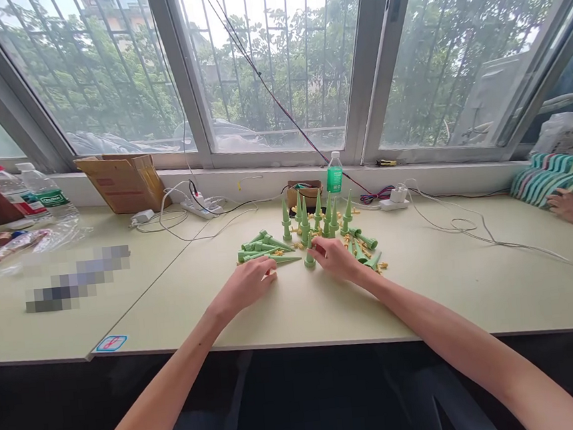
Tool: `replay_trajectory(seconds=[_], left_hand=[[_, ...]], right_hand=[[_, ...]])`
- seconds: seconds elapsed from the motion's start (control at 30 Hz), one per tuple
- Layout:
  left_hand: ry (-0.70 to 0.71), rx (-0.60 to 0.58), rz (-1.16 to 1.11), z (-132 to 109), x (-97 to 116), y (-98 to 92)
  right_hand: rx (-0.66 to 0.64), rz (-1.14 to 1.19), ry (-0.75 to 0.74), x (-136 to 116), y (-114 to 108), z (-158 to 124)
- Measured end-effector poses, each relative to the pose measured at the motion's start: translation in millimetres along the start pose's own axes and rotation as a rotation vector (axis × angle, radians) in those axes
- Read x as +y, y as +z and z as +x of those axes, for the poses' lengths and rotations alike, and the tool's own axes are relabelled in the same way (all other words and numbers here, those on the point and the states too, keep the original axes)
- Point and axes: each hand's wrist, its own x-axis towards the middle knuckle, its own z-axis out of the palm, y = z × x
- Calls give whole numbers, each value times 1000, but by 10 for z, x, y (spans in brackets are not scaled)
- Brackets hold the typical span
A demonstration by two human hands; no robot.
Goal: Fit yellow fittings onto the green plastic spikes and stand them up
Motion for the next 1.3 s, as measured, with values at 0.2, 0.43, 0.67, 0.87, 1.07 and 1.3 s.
replay_trajectory(seconds=[0.2, 0.43, 0.67, 0.87, 1.07, 1.3], left_hand=[[-306, 152, 13, -71, -113, -146], [-387, 56, -35, -154, -349, -175], [-343, 98, -85, -201, -330, -107], [-321, 68, -38, -248, -271, -94], [-292, 59, -51, -226, -202, -18], [-272, 61, -36, -159, -83, 76]], right_hand=[[0, -4, -6, 17, 12, -5], [-16, 19, 4, 17, 20, -7], [-13, 12, 1, 9, 18, -13], [-11, 3, 1, 7, 25, -13], [-15, 8, 1, -12, 15, -15], [-12, 6, 7, -7, 26, -8]])
